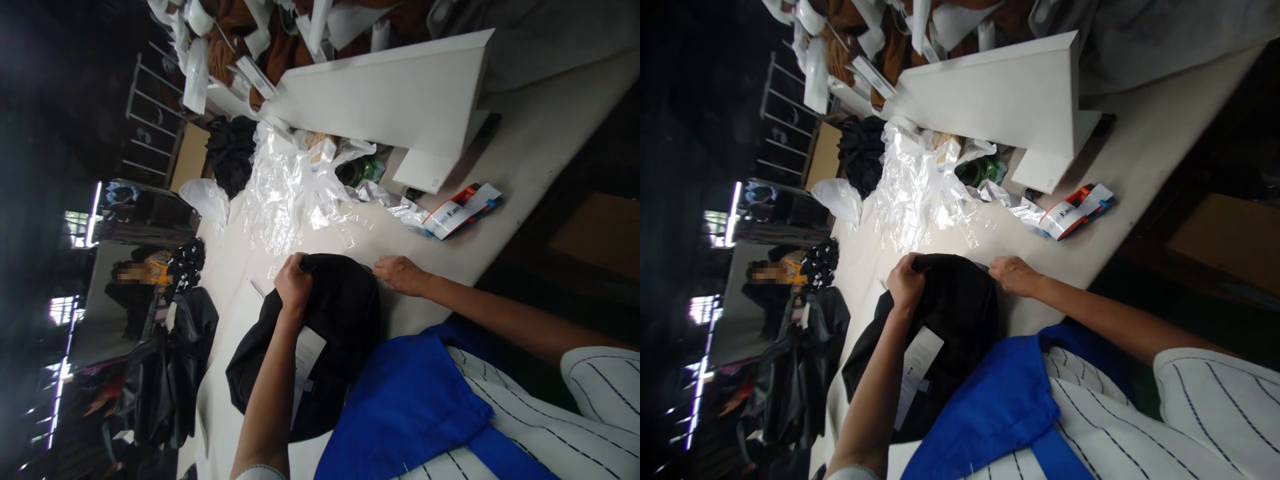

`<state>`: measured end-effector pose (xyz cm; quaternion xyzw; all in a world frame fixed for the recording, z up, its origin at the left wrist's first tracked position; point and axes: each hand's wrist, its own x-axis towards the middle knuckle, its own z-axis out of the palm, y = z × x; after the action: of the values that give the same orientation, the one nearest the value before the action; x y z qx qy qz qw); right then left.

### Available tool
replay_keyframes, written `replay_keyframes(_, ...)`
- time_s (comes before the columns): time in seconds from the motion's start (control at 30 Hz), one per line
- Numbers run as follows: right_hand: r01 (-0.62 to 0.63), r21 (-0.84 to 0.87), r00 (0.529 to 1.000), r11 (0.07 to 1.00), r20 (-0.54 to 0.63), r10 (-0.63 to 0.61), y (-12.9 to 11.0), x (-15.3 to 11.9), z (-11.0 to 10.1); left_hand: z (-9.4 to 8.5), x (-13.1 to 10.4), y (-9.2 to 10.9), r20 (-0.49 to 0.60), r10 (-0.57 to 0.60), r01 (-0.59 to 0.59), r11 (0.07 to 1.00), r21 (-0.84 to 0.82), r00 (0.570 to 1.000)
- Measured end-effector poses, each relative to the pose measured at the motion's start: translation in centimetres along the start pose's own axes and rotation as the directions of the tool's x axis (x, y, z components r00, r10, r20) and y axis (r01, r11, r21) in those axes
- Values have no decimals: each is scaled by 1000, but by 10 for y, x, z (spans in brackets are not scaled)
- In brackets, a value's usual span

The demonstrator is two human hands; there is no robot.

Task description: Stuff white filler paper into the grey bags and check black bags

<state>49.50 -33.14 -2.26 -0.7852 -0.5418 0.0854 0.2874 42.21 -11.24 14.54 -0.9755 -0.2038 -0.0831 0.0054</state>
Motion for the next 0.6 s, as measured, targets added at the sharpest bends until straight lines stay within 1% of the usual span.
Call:
replay_keyframes(0.1, -102, 48, 994, 994, -36, 103, -23, -23, 6, 3, -9, 2, -19, 22, -23, 1000, -10, 1000)
replay_keyframes(0.17, -172, 108, 981, 979, -72, 180, -36, -37, 11, 4, -17, 3, -21, 46, -46, 999, 7, 999)
replay_keyframes(0.23, -230, 197, 963, 953, -93, 252, -42, -47, 18, 2, -24, 4, -11, 90, -90, 995, 46, 996)
replay_keyframes(0.3, -275, 290, 948, 917, -77, 308, -38, -51, 26, 0, -33, 8, -29, 165, -162, 983, 88, 986)
replay_keyframes(0.33, -290, 337, 945, 896, -48, 324, -33, -51, 30, 0, -39, 13, -57, 215, -209, 973, 103, 975)
replay_keyframes(0.4, -319, 425, 941, 847, 34, 338, -20, -51, 35, 1, -55, 26, -121, 332, -320, 941, 111, 936)
replay_keyframes(0.43, -333, 464, 938, 820, 80, 336, -13, -50, 36, 4, -64, 34, -135, 387, -375, 921, 107, 912)
replay_keyframes(0.47, -346, 499, 936, 795, 124, 330, -7, -49, 37, 7, -74, 42, -130, 432, -421, 901, 105, 892)
replay_keyframes(0.53, -355, 557, 934, 751, 186, 304, 3, -48, 37, 15, -91, 57, -58, 489, -480, 869, 125, 870)
replay_keyframes(0.6, -342, 627, 940, 700, 232, 251, 10, -49, 37, 20, -99, 67, 19, 483, -478, 858, 186, 875)
